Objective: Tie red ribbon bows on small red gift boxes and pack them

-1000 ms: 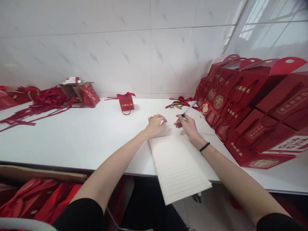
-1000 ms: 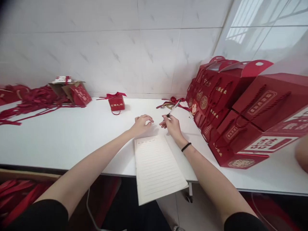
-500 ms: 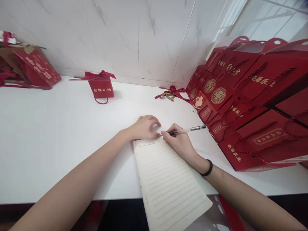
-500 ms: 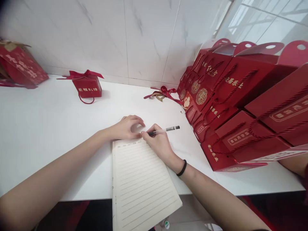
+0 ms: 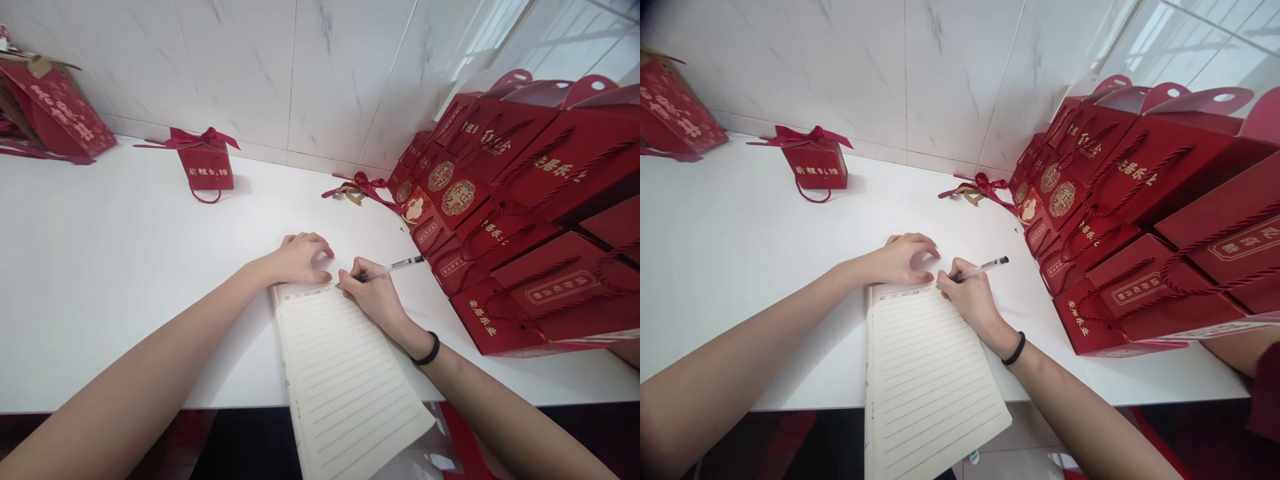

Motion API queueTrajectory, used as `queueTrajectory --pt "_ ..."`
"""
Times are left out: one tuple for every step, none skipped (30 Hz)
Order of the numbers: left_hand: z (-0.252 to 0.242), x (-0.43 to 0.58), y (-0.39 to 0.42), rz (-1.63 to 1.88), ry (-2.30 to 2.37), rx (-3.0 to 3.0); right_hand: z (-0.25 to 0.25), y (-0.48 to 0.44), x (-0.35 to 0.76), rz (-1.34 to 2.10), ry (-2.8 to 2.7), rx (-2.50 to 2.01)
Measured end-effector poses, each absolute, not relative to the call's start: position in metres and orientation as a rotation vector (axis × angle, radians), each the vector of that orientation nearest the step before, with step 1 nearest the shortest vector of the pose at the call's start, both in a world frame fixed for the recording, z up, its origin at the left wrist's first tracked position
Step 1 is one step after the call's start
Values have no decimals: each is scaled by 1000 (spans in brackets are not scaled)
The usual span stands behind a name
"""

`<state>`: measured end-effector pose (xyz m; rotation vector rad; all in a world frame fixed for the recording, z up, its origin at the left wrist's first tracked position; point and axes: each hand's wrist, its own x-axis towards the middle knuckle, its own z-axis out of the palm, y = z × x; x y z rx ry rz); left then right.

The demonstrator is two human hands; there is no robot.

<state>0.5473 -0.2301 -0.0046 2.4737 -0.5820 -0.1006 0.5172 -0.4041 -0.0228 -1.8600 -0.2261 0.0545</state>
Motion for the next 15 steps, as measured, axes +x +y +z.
queueTrajectory --pt "-3 546 -230 -112 -593 2509 -23 -404 517 50 -238 -1875" --pt "-2 546 -230 -123 -603 2542 -23 -405 518 43 -251 -1892" --pt "0 545 -230 -133 -613 2569 -24 -405 518 38 -261 -1906" --pt "0 544 -230 -138 -619 2589 -24 -405 518 35 -266 -1911" --pt "1 544 -229 -138 -623 2601 -24 -405 518 37 -266 -1907" --pt "0 544 -229 -137 -630 2607 -24 -405 518 42 -259 -1898" --pt "0 544 -229 -134 -635 2611 -24 -405 518 49 -247 -1886" --pt "0 544 -229 -130 -638 2613 -24 -405 519 51 -234 -1876" --pt "-1 544 -229 -125 -639 2614 -25 -405 519 49 -224 -1874" --pt "-1 545 -230 -121 -636 2616 -24 -405 519 41 -221 -1881" --pt "-1 545 -230 -118 -631 2619 -24 -405 518 29 -222 -1893" --pt "-1 545 -230 -117 -626 2620 -24 -405 518 19 -227 -1908" --pt "-1 545 -230 -121 -622 2622 -24 -405 519 15 -232 -1920" --pt "-1 544 -230 -125 -619 2622 -24 -405 519 15 -233 -1925" --pt "-1 544 -229 -129 -618 2620 -24 -405 519 19 -231 -1926"
